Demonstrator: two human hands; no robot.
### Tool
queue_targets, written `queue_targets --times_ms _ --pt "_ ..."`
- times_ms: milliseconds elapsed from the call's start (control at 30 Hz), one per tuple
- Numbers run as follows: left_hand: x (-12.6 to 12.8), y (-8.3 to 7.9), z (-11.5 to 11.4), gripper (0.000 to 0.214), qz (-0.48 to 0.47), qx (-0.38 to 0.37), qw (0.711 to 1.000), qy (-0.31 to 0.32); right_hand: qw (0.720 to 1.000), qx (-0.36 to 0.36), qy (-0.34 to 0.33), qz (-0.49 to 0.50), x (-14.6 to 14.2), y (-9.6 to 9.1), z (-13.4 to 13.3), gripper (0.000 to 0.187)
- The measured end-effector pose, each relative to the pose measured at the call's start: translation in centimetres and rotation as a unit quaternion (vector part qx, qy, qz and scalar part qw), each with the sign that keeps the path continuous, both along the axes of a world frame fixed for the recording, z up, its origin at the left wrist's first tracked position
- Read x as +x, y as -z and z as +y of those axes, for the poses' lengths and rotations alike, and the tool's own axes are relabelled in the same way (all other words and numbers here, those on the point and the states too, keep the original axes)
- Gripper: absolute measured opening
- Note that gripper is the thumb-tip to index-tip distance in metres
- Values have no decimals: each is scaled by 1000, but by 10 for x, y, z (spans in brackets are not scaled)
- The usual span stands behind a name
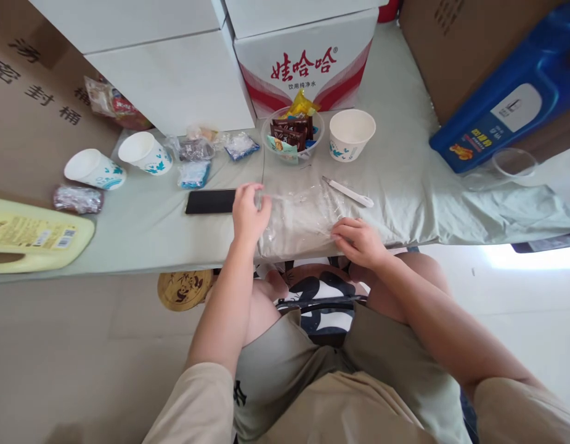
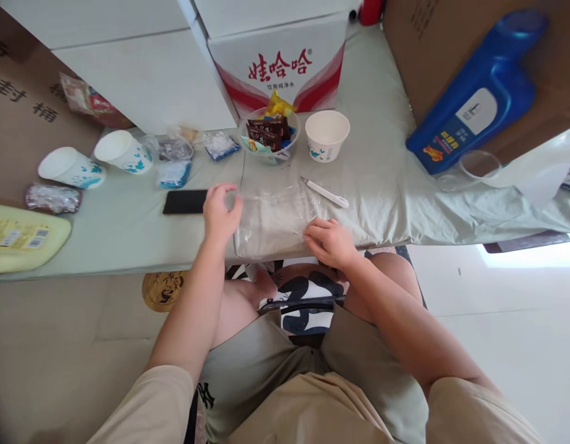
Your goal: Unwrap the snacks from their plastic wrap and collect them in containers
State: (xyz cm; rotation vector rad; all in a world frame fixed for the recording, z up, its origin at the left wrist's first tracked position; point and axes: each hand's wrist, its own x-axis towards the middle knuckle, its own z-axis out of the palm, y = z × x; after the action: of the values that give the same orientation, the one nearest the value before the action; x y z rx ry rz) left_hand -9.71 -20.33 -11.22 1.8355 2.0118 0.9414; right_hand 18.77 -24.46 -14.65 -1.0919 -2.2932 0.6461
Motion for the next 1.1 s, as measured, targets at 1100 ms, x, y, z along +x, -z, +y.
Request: queue_targets --times_ms 1100 --pt "0 -13 -32 9 -374 -75 924 7 951 -140 178 212 20 2 18 29"
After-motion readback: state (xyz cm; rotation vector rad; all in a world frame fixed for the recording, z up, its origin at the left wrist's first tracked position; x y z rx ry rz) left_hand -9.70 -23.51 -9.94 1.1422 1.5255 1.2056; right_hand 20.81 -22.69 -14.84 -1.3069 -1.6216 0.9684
